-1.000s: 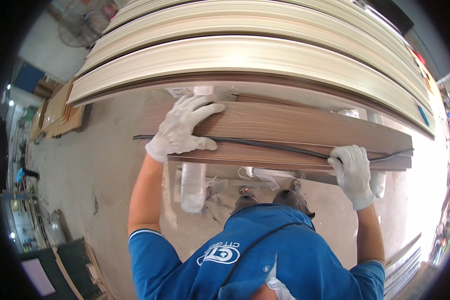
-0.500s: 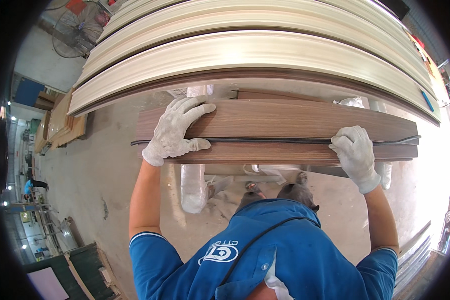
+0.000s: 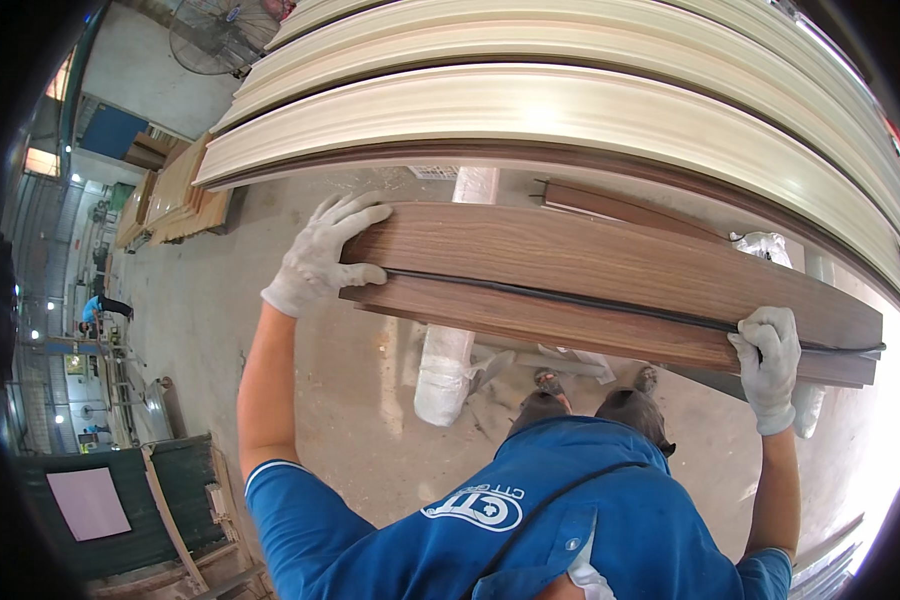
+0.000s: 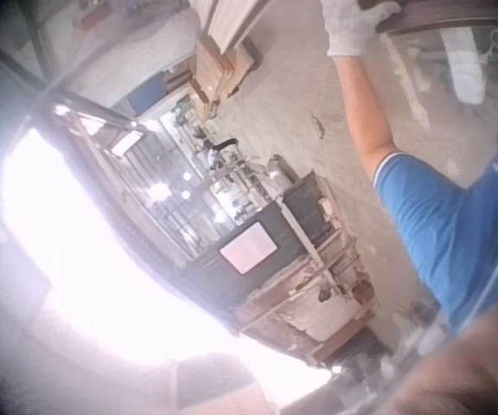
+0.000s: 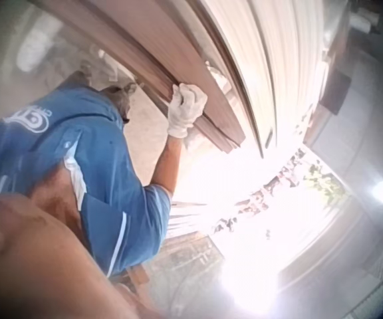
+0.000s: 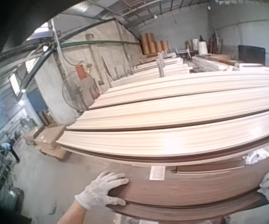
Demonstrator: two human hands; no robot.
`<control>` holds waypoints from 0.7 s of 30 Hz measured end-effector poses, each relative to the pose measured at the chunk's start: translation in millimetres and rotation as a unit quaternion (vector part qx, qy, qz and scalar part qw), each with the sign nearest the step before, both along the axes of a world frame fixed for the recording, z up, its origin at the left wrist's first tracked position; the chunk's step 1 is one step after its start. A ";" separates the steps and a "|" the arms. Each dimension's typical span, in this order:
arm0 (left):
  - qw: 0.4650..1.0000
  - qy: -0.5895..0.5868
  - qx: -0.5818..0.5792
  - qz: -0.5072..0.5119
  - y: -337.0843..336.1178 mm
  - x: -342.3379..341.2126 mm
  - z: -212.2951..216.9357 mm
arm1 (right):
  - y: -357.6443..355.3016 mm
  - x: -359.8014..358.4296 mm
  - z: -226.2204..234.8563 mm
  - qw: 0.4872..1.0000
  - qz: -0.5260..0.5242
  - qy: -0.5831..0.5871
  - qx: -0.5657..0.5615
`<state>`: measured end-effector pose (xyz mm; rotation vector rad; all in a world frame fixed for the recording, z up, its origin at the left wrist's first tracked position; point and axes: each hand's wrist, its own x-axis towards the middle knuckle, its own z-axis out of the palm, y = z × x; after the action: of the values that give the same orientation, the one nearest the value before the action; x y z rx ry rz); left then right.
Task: The person installs black edge banding onto the edges of wooden boards. They position the banding along the edge, press it into place, and use a utility knife to trim the excess. The person repeats this process on multiple boards.
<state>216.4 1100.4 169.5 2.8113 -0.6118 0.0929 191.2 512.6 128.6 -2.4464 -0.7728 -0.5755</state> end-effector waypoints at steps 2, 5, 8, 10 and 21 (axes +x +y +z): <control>0.993 0.033 0.071 0.088 27.1 -11.3 6.2 | 0.5 -0.5 -0.1 1.000 -0.003 0.005 0.000; 0.940 -0.010 0.296 0.167 75.2 -11.4 25.6 | 2.2 -0.3 -0.1 1.000 -0.006 0.003 0.006; 0.943 -0.092 -0.034 0.319 86.2 -26.2 16.7 | 3.3 -0.3 -0.9 1.000 -0.024 0.010 0.002; 0.959 -0.036 -0.159 0.232 74.7 -37.1 -2.5 | 2.7 0.4 -2.3 1.000 -0.021 0.009 -0.004; 0.979 -0.092 -0.007 0.183 16.6 -48.4 -32.8 | 3.2 -1.3 -0.5 0.998 -0.036 0.045 -0.002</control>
<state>168.0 1117.0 136.7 2.8872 -0.1199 0.4285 189.9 515.8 128.1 -2.4933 -0.6534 -0.4878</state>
